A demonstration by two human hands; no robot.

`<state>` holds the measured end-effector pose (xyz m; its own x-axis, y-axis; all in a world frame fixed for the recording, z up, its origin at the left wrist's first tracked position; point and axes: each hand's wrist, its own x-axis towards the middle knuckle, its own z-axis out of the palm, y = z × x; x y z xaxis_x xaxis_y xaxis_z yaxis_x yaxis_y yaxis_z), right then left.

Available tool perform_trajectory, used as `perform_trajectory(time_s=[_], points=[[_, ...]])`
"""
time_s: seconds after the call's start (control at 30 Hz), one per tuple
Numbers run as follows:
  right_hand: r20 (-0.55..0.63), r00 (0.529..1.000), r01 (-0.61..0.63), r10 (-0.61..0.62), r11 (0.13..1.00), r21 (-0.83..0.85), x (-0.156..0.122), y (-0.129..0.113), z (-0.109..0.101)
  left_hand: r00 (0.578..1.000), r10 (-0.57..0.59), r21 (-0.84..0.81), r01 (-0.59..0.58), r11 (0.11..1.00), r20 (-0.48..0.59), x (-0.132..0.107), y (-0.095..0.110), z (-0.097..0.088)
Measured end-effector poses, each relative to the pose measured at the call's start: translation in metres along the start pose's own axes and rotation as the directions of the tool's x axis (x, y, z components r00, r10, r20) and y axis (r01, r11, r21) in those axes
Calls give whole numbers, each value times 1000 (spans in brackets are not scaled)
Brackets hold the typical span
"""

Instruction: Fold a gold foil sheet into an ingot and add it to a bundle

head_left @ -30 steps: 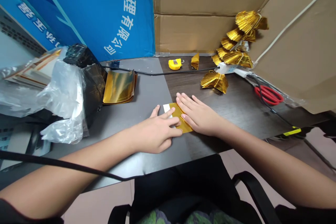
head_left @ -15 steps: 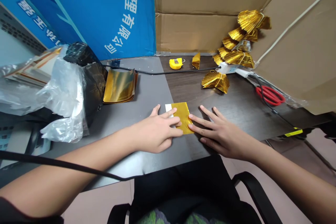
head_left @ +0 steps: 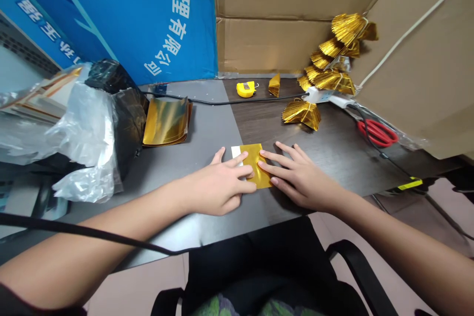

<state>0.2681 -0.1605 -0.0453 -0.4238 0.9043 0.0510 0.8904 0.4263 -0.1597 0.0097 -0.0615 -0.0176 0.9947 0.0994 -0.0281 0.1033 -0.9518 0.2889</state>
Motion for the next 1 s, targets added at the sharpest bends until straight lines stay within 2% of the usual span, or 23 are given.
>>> perform_trajectory(time_s=[0.23, 0.37, 0.53, 0.67, 1.0], points=[[-23, 995, -101, 101, 994, -33, 24, 3, 2, 1000, -10, 23, 10, 1000, 16, 0, 0, 0], [-11, 991, -135, 134, 989, -63, 34, -3, 3, 999, -22, 45, 20, 999, 32, 0, 1, 0], [-62, 997, -60, 54, 992, -112, 33, -18, 5, 1000, -15, 50, 14, 999, 25, 0, 1, 0], [-19, 1000, 21, -23, 996, -84, 30, -24, 8, 1000, 5, 60, -4, 998, -18, 0, 1, 2], [-4, 1000, 30, -30, 996, -79, 28, -20, 12, 993, 13, 85, -3, 996, -121, -1, -4, 11]])
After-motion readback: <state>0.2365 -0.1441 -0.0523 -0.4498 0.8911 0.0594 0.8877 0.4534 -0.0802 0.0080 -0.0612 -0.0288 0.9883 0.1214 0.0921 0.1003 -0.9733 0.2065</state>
